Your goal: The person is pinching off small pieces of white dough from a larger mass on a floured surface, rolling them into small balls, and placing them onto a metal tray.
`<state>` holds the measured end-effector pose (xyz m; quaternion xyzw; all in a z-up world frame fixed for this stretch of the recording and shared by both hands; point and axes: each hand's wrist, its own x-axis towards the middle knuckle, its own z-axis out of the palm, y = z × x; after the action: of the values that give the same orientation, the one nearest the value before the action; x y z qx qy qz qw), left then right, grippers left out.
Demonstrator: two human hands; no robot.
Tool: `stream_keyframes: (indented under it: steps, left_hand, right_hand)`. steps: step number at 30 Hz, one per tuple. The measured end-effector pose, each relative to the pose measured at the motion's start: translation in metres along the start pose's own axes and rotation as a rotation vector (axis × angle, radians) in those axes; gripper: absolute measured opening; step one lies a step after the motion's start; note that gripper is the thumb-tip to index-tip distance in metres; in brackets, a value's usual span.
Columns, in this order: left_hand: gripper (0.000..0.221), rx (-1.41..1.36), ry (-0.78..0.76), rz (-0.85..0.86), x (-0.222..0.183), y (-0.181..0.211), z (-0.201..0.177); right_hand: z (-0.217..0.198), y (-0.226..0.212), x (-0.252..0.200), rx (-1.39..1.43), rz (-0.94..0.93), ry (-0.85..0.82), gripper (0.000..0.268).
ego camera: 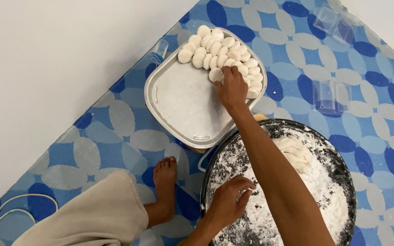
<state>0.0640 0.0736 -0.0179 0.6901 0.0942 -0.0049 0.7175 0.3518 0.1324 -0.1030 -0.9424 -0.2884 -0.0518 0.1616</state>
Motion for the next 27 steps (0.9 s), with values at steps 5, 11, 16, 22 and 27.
stream_keyframes:
  steps: [5,11,16,22,27]
  left_hand:
    - [0.013,-0.016,0.017,0.018,0.002,-0.005,-0.002]
    - [0.015,-0.025,0.061,-0.026,0.007,-0.009,-0.008]
    - [0.015,-0.023,0.084,-0.063,0.011,-0.013,-0.015]
    - [0.021,0.186,0.373,0.158,0.017,-0.006,-0.021]
    - [0.05,0.312,0.47,-0.067,0.022,-0.024,-0.028]
  right_hand:
    - [0.008,-0.006,0.002,0.062,0.061,0.015,0.047]
    - [-0.001,-0.025,0.001,0.294,0.172,-0.039,0.041]
    - [-0.004,-0.051,0.022,0.396,-0.146,0.0,0.019]
    - [0.014,-0.067,0.071,0.132,-0.362,-0.022,0.011]
    - [0.022,-0.059,0.081,-0.009,-0.412,0.001,0.035]
